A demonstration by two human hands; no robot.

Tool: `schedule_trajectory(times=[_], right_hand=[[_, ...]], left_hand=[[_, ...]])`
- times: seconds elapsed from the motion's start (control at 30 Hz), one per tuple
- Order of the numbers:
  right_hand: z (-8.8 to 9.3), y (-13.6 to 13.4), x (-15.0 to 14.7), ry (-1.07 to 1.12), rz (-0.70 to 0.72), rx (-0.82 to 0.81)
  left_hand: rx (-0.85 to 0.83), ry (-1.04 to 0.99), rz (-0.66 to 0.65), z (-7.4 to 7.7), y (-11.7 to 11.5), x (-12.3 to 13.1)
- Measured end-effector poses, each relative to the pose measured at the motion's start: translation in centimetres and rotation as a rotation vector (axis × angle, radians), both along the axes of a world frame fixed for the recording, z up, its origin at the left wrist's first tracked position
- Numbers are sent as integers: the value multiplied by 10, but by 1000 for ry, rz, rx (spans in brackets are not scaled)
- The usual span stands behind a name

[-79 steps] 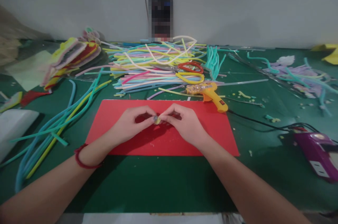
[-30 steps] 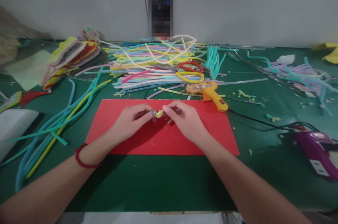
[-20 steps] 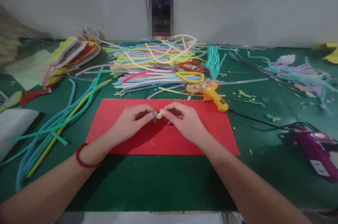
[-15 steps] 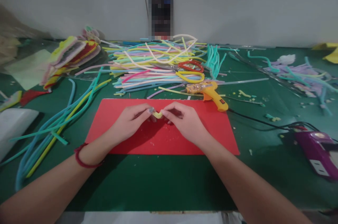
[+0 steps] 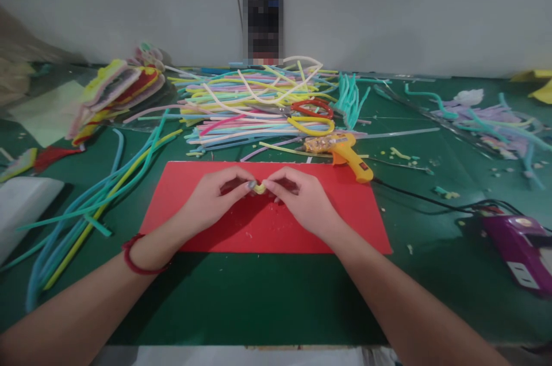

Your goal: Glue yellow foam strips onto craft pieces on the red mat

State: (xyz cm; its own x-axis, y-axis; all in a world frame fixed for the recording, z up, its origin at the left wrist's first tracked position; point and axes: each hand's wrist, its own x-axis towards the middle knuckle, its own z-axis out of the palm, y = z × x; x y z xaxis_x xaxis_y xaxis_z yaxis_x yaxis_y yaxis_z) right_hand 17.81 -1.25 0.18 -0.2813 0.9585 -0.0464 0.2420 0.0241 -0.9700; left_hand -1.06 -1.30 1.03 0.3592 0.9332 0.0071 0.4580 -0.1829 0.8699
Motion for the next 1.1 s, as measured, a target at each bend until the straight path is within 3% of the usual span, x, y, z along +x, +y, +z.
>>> schedule_trajectory(times=[0.8, 1.1], right_hand=[[-1, 0, -1, 5, -72, -10], [-1, -1, 0, -19, 13, 7]], left_hand=[[78, 94, 4, -2, 0, -1], [70, 79, -31, 0, -1, 0]])
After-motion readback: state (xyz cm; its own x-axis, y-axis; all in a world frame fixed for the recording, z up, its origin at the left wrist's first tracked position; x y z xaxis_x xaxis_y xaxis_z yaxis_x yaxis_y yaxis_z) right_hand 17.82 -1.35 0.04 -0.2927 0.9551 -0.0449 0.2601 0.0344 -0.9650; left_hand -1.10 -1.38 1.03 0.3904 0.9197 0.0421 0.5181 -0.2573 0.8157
